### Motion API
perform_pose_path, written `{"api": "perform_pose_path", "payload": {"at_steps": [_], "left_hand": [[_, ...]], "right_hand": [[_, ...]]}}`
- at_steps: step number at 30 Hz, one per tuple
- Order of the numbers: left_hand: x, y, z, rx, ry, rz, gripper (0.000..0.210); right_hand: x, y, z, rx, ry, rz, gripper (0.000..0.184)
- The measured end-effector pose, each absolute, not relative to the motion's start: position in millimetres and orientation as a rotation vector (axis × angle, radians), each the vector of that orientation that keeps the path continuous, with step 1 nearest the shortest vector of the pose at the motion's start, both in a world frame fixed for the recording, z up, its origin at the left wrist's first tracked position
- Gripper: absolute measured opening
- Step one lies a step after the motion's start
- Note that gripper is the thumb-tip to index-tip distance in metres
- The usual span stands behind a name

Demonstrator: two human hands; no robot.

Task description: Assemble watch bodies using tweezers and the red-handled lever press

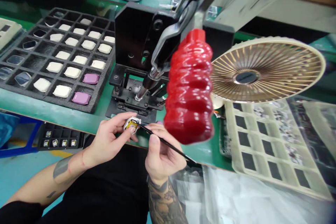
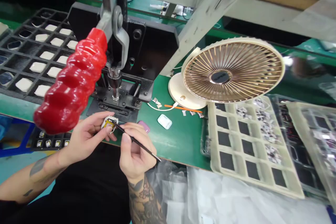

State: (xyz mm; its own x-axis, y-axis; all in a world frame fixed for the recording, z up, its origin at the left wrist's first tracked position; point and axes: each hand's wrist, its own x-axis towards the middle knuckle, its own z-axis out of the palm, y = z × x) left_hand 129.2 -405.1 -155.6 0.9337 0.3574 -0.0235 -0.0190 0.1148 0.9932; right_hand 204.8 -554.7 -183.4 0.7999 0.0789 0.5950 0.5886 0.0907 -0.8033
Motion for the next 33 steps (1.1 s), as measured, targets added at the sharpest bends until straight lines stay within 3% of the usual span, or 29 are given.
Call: {"api": "perform_pose_path", "payload": {"at_steps": [9, 15, 17, 22, 26, 33], "left_hand": [[128, -403, -155, 1.485, 0.276, 0.302, 0.038], [122, -400, -163, 1.492, 0.22, 0.249, 0.046], [124, -400, -163, 1.464, 0.252, 0.257, 0.045], [131, -403, -158, 1.314, 0.319, 0.272, 0.048], [128, -399, -154, 1.27, 0.264, 0.251, 0.046], [125, -391, -149, 1.147, 0.12, 0.228, 0.046]], "right_hand": [[206, -554, -183, -1.45, -0.641, -0.397, 0.025], [213, -562, -174, -1.304, -0.582, -0.062, 0.007], [214, -565, -172, -1.191, -0.654, -0.03, 0.008], [209, -571, -177, -1.233, -0.479, -0.374, 0.019], [206, -573, -186, -1.381, -0.436, -0.297, 0.023], [205, -570, -180, -1.31, -0.483, -0.103, 0.013]]}}
